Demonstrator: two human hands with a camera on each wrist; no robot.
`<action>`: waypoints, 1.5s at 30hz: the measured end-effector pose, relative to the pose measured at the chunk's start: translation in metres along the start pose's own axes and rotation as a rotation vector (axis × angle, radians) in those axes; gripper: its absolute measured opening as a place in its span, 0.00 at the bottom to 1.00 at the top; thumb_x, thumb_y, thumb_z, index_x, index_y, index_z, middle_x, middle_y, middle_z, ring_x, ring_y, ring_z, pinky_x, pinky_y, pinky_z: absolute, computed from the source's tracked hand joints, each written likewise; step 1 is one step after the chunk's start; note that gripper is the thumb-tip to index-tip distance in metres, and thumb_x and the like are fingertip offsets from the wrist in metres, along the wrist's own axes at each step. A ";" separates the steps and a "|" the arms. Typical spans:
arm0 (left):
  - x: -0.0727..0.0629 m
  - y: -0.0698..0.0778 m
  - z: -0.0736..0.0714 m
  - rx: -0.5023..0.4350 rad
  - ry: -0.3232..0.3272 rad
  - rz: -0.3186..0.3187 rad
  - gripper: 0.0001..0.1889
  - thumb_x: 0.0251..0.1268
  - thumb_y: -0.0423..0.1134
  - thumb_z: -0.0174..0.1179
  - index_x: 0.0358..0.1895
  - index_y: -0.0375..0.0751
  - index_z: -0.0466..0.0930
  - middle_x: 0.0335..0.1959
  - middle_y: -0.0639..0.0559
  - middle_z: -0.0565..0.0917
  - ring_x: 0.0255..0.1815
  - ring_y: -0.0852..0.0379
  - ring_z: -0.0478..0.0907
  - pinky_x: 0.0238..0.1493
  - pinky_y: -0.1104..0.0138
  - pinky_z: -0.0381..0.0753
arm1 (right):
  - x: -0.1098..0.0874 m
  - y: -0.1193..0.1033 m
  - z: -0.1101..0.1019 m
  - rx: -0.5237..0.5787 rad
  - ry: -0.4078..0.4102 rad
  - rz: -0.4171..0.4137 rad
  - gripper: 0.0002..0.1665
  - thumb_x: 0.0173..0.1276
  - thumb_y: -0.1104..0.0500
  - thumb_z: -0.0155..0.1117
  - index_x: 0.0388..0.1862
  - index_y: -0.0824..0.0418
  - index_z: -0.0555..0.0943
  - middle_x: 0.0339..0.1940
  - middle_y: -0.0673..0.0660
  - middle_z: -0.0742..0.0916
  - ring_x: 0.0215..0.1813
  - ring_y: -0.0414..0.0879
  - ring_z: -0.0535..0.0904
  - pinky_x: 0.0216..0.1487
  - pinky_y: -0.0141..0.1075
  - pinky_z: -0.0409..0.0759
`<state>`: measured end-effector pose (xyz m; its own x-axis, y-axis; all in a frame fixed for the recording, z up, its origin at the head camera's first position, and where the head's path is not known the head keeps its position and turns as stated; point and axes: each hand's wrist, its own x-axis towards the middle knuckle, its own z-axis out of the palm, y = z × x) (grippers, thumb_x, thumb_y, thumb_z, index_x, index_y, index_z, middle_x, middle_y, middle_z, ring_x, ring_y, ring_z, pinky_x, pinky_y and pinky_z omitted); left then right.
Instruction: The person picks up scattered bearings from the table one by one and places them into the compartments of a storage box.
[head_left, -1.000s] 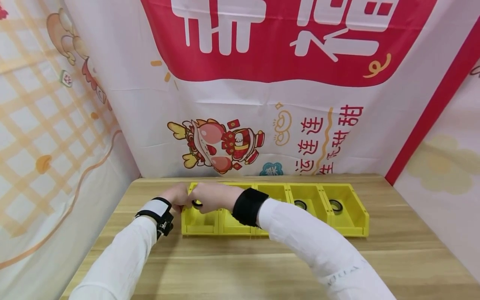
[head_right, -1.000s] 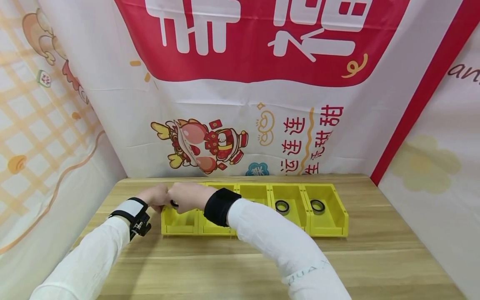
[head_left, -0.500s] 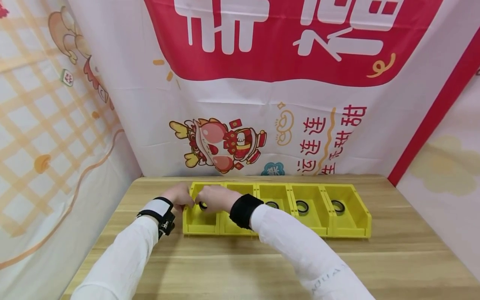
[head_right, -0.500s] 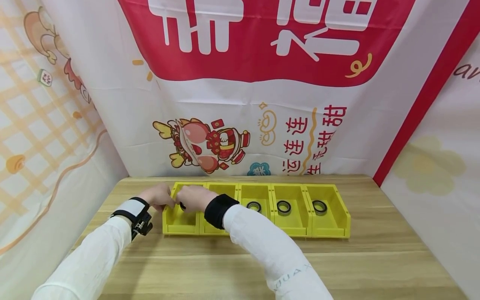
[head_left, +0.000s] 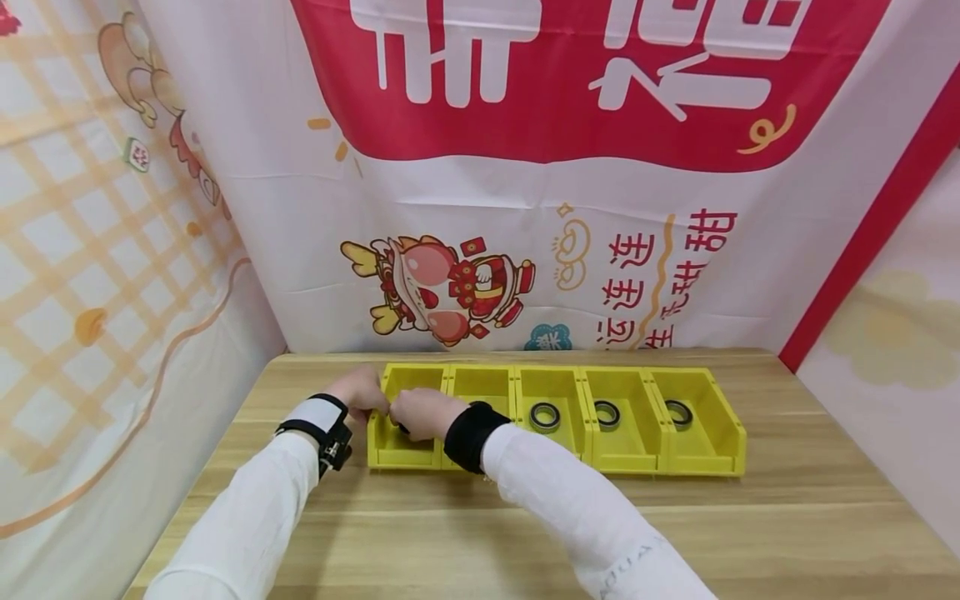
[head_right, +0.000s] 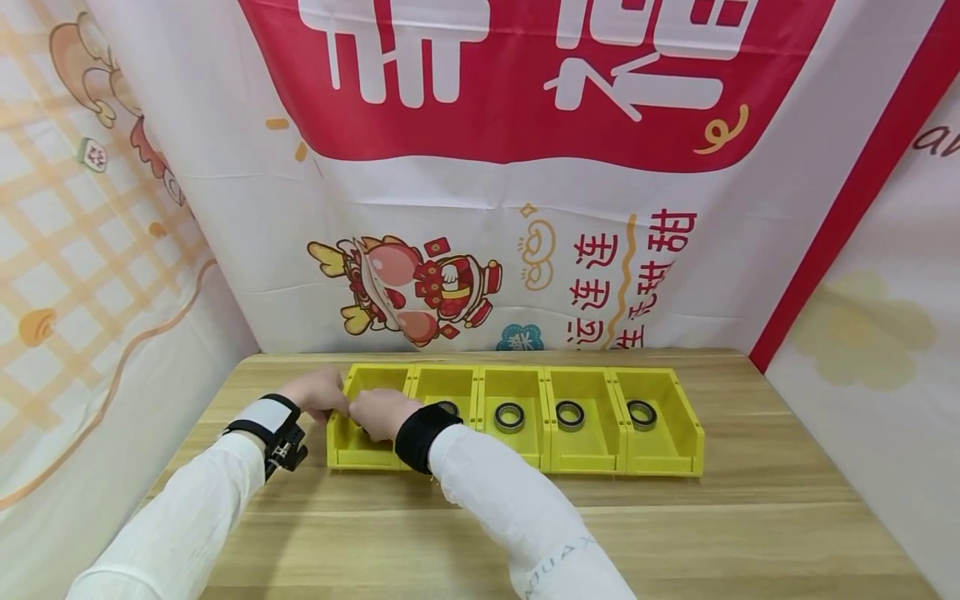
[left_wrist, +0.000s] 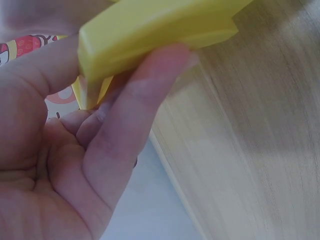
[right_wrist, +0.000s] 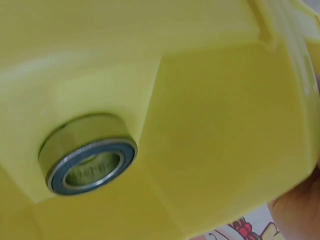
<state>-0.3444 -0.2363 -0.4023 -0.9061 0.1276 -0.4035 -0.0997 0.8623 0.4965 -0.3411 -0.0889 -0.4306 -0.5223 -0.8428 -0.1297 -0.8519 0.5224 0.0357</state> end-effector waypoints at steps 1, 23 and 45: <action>0.000 0.000 0.000 0.004 -0.001 0.002 0.05 0.46 0.30 0.62 0.22 0.35 0.75 0.20 0.48 0.77 0.19 0.55 0.78 0.28 0.61 0.84 | 0.000 -0.001 0.001 -0.003 -0.001 0.001 0.07 0.63 0.64 0.63 0.27 0.55 0.77 0.21 0.49 0.75 0.24 0.40 0.69 0.26 0.28 0.66; -0.003 -0.001 0.007 -0.085 0.037 0.019 0.04 0.47 0.27 0.59 0.24 0.34 0.72 0.21 0.45 0.79 0.19 0.54 0.79 0.29 0.58 0.84 | -0.061 0.020 -0.056 0.032 0.082 0.105 0.20 0.67 0.49 0.62 0.55 0.54 0.81 0.50 0.50 0.85 0.48 0.42 0.81 0.46 0.34 0.80; -0.052 0.069 0.019 0.476 0.618 0.336 0.42 0.67 0.67 0.41 0.77 0.51 0.39 0.76 0.37 0.37 0.75 0.35 0.33 0.65 0.34 0.35 | -0.260 0.106 -0.071 0.116 0.464 0.548 0.41 0.70 0.42 0.55 0.76 0.56 0.55 0.75 0.67 0.58 0.74 0.67 0.49 0.67 0.66 0.47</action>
<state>-0.2963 -0.1736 -0.3615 -0.9321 0.2430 0.2687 0.2736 0.9583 0.0821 -0.2982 0.1760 -0.3230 -0.8572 -0.4105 0.3109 -0.4670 0.8741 -0.1335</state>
